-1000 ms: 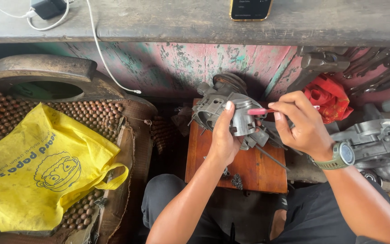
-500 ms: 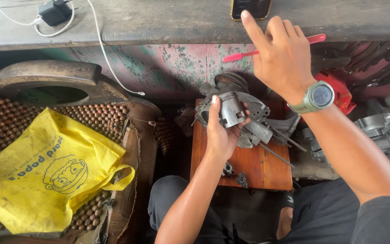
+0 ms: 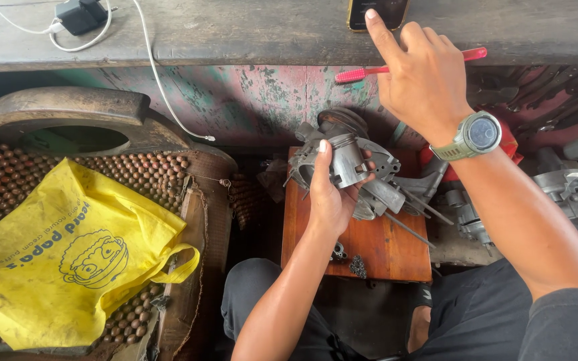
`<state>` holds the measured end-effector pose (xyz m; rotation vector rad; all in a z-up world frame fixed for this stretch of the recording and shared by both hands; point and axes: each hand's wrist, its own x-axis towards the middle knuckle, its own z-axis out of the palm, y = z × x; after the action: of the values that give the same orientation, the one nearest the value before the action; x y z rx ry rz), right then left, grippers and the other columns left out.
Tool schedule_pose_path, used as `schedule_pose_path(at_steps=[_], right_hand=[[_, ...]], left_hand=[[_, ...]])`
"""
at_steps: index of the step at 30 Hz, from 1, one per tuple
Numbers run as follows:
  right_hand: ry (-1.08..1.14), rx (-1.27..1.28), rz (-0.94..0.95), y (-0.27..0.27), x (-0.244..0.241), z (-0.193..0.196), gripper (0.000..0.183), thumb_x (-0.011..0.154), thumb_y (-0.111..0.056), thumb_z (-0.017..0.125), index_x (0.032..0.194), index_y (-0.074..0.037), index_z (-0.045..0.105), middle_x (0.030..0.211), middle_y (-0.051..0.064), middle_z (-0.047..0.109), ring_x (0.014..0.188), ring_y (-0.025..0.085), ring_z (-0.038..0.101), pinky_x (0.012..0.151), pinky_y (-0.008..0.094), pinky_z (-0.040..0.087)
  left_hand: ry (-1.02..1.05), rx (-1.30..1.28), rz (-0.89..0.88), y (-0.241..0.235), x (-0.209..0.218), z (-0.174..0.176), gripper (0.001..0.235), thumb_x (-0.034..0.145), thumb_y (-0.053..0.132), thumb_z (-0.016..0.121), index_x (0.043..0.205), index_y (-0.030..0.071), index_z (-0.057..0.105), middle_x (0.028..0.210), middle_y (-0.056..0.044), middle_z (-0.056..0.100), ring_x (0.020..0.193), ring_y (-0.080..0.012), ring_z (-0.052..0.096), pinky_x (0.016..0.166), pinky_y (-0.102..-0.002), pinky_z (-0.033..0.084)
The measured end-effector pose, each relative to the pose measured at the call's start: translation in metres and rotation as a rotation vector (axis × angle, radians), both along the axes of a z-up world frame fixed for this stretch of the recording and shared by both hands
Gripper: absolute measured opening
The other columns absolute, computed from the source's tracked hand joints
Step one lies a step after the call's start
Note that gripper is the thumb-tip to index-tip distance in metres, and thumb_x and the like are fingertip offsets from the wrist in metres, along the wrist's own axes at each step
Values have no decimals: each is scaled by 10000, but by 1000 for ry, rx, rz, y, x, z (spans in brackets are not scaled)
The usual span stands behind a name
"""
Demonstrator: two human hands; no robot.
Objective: The person is meticulously cleaning the ring grooves of a motorcycle piston using a small specialized scrubbing tool.
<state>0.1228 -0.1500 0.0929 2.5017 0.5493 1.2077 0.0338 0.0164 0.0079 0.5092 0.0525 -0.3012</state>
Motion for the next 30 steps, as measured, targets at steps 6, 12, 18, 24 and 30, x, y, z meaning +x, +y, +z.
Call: schedule_pose_path(at_steps=[6, 12, 18, 24, 30], right_hand=[[19, 125, 122, 2, -23, -2, 662, 884, 29, 634, 1540, -64, 626, 830, 37, 435, 665, 187, 434, 545, 302, 402], [265, 385, 368, -3, -81, -19, 538, 878, 169, 583, 1407, 72, 604, 825, 88, 547, 708, 219, 512, 602, 352, 443], [690, 773, 345, -20, -122, -43, 502, 883, 36, 611, 1375, -45, 558, 866, 52, 468, 791, 189, 506, 797, 330, 487], [576, 894, 429, -46, -127, -90, 390, 828, -2, 691, 1210, -46, 625, 874, 88, 627, 733, 266, 626, 709, 425, 548], [425, 831, 480, -41, -121, -88, 314, 898, 17, 650, 1204, -36, 693, 820, 70, 582, 708, 265, 589, 707, 397, 532]], left_hand=[[-7, 2, 7, 2, 0, -3, 524, 989, 486, 564, 1174, -3, 600, 950, -172, 692, 798, -259, 693, 683, -323, 618], [51, 2, -2, -2, 2, -10, 501, 986, 476, 584, 1176, 14, 617, 992, -136, 702, 798, -259, 702, 696, -342, 625], [47, 85, -72, -9, -6, -6, 522, 971, 516, 571, 1147, 28, 624, 968, -152, 695, 941, -233, 694, 720, -332, 614], [-93, 156, -87, -24, -10, -25, 613, 1015, 572, 540, 1067, -21, 685, 915, -209, 717, 851, -278, 741, 739, -359, 662], [-108, 156, -76, -29, -11, -28, 588, 1025, 555, 543, 1087, -15, 672, 939, -201, 715, 858, -263, 734, 738, -364, 658]])
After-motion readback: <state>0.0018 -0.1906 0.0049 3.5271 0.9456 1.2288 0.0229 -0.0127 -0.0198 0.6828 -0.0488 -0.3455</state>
